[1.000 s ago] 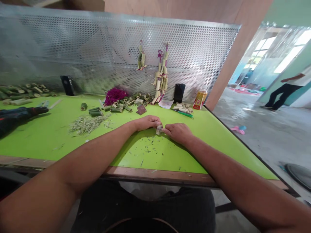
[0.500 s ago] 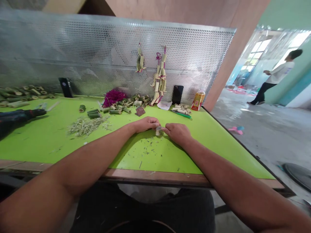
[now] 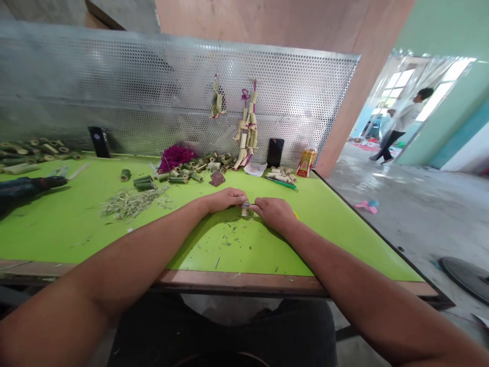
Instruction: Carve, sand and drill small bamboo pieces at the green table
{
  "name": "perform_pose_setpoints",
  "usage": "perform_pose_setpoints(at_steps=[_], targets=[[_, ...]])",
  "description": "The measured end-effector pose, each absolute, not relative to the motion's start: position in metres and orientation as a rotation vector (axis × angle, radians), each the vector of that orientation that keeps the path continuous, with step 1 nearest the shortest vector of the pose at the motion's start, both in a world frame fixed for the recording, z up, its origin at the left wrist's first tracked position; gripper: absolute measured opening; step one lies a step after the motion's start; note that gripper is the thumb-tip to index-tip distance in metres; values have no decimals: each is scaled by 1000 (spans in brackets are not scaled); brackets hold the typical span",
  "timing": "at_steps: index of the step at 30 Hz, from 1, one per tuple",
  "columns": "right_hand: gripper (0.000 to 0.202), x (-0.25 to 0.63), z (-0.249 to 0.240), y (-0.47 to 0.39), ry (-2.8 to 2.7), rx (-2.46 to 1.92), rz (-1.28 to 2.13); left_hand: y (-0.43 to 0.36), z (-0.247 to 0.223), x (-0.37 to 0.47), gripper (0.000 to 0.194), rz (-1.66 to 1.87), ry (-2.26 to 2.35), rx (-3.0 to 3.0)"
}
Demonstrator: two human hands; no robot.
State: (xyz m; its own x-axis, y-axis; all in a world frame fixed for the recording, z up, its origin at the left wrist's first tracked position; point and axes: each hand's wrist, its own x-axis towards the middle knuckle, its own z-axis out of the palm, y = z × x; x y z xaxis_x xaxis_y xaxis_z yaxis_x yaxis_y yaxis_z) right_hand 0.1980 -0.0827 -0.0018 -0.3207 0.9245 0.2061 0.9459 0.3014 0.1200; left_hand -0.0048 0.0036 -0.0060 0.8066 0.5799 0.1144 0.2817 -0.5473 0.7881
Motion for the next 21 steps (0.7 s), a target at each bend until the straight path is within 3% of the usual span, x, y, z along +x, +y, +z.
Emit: perform_pose_setpoints(at_steps=[10, 21], targets=[[59, 205, -3, -80, -2343, -1809, -323, -1, -2, -1, 38, 489, 659, 2217], [52, 201, -6, -77, -2379, -1781, -385, 0, -5, -2, 36, 484, 650, 2143]])
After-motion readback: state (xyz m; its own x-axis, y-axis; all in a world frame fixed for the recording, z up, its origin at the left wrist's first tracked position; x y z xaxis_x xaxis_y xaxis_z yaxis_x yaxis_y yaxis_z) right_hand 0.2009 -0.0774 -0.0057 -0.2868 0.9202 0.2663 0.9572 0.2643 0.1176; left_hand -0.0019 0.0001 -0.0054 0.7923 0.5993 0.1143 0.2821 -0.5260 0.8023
